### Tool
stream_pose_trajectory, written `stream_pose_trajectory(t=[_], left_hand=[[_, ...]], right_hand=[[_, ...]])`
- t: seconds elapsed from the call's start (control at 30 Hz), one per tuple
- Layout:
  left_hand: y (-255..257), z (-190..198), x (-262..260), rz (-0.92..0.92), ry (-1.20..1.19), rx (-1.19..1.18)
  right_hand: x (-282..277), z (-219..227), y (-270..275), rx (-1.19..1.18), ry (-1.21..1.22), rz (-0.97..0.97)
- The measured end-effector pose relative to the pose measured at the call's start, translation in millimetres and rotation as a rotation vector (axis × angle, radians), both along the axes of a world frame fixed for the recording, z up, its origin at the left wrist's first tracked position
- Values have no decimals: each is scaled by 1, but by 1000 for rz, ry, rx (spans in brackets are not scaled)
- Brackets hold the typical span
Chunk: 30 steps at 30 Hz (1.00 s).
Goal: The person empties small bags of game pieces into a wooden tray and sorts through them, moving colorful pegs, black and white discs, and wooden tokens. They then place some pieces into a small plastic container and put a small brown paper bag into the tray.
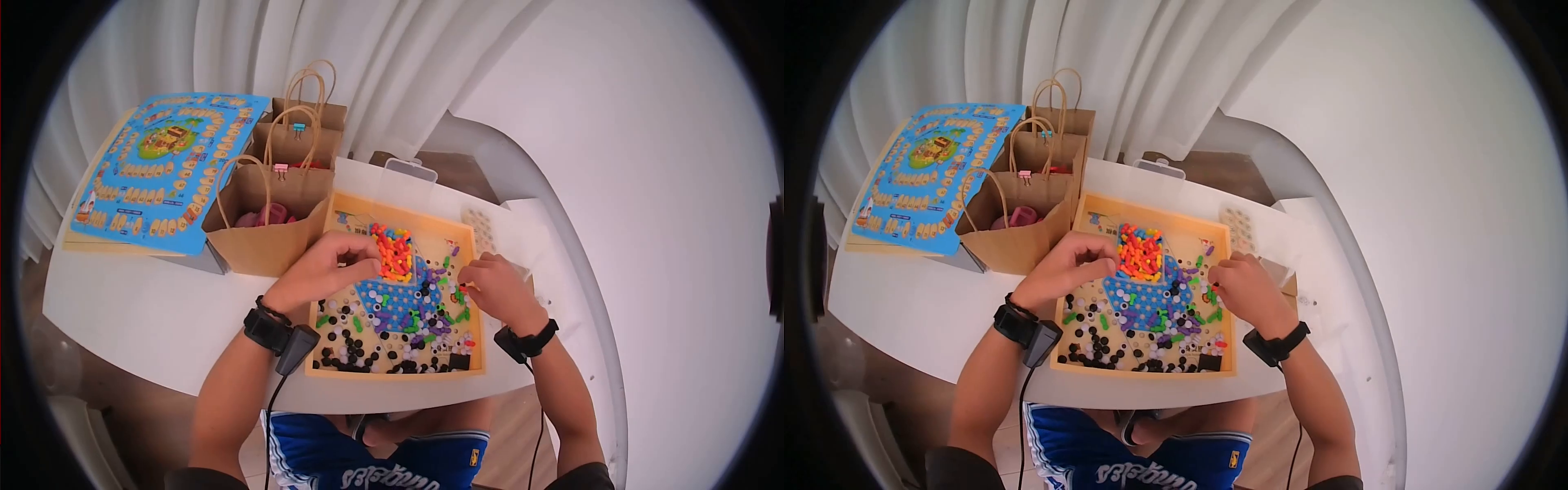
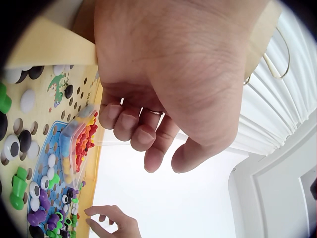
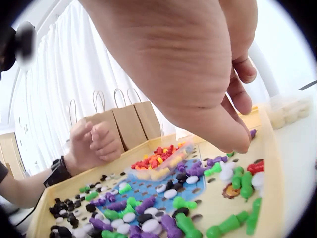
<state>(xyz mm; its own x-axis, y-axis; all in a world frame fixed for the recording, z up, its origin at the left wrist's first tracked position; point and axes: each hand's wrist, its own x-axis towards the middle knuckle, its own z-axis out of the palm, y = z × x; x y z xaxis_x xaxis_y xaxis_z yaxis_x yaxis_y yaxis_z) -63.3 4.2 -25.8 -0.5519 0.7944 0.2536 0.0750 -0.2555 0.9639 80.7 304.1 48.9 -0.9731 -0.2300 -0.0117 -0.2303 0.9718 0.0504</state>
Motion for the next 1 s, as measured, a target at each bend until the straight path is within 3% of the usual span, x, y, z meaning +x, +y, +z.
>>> stream_pose_trajectory(t=[0.1,0.33,0.43,0.53,0.73,1.0], left_hand=[[0,-1,-1,-3,7,3],[-1,-1,-1,-7,1,-1],[-1,1,0,-10,1,18],[-2,0,0,-11,-11,-1],[-2,-2,-2,-27,-8,1],[-2,-2,-2,-31,-9,-3]], right_hand=[[3,-16,6,144,4,14],[1,-21,0,168,27,2],[14,7,-10,-15,-32,-23],[36,19,-19,-141,-261,-12],[59,11,-35,102,-260,81],[66,-7,-36,151,-195,107]])
